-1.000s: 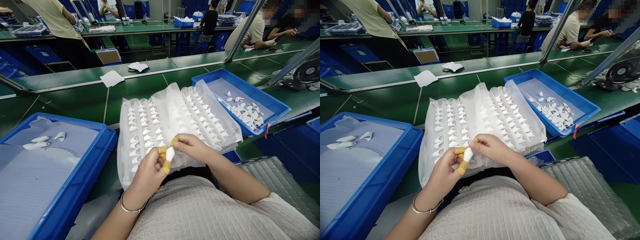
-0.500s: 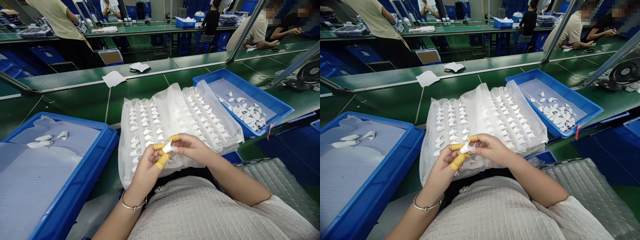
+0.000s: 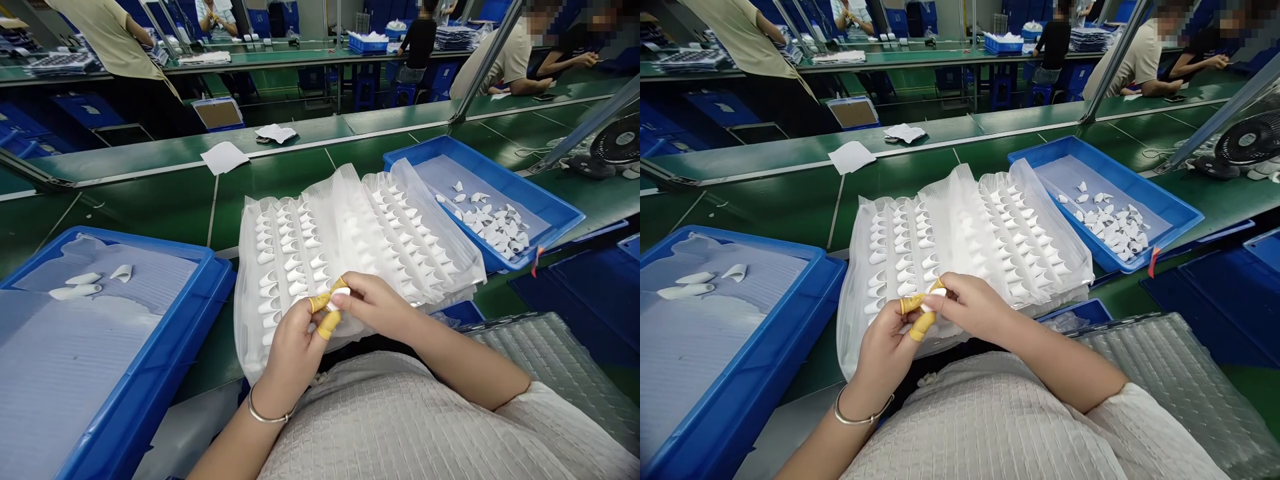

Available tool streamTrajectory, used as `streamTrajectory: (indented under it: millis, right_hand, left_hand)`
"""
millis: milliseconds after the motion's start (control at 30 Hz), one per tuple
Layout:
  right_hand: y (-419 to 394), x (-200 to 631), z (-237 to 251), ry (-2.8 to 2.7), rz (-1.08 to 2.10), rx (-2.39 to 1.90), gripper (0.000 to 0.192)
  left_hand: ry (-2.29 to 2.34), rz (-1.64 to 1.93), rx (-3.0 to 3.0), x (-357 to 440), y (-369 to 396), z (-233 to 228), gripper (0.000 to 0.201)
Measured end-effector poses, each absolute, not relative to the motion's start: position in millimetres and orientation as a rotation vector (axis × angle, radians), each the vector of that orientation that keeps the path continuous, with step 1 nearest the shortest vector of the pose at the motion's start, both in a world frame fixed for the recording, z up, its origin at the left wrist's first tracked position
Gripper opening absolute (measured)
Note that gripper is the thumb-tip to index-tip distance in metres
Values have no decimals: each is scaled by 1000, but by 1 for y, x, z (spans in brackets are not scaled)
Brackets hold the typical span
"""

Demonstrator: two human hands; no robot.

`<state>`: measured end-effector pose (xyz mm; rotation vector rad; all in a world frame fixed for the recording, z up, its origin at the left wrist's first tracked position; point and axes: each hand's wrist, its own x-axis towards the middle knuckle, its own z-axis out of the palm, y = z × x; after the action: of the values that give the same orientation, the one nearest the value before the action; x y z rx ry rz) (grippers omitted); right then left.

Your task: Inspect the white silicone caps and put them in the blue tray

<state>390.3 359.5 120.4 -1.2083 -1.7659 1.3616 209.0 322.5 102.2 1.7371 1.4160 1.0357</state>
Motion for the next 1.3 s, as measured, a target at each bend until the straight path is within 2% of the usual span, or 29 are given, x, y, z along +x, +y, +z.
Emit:
streamTrajectory:
  millis: [133,233,333,567,700,867,967,1300]
  right_hand:
    - [369,393,115,-1523,1605,-1181,42]
    - [375,400,109,-1422,1643,-1197,45]
    - [375,406,109,-1542,1596,-1126,46]
    - [371,411,116,-1764,1437,-1034,22]
    - [369,413,114,-1886,1248,-952,27]
    - [366,412,115,-2076,961,-878,21]
    - [366,411,117,-2050,981,-905,20]
    - [364,411,115,-1962,1122,-942,23]
  left_hand:
    - [1369,1040,1807,208,320,101,15]
    - [1371,1058,1831,206,320,98,15]
    - [1384,1054,1810,205,321,96,15]
    - [1351,999,1498,203,322,92,22]
    - [1275,987,1292,203,323,93,28]
    - [1290,999,1265,202,324,93,30]
    - [1253,988,1270,203,323,98,24]
    - [1173,1013,1111,208,327,101,30]
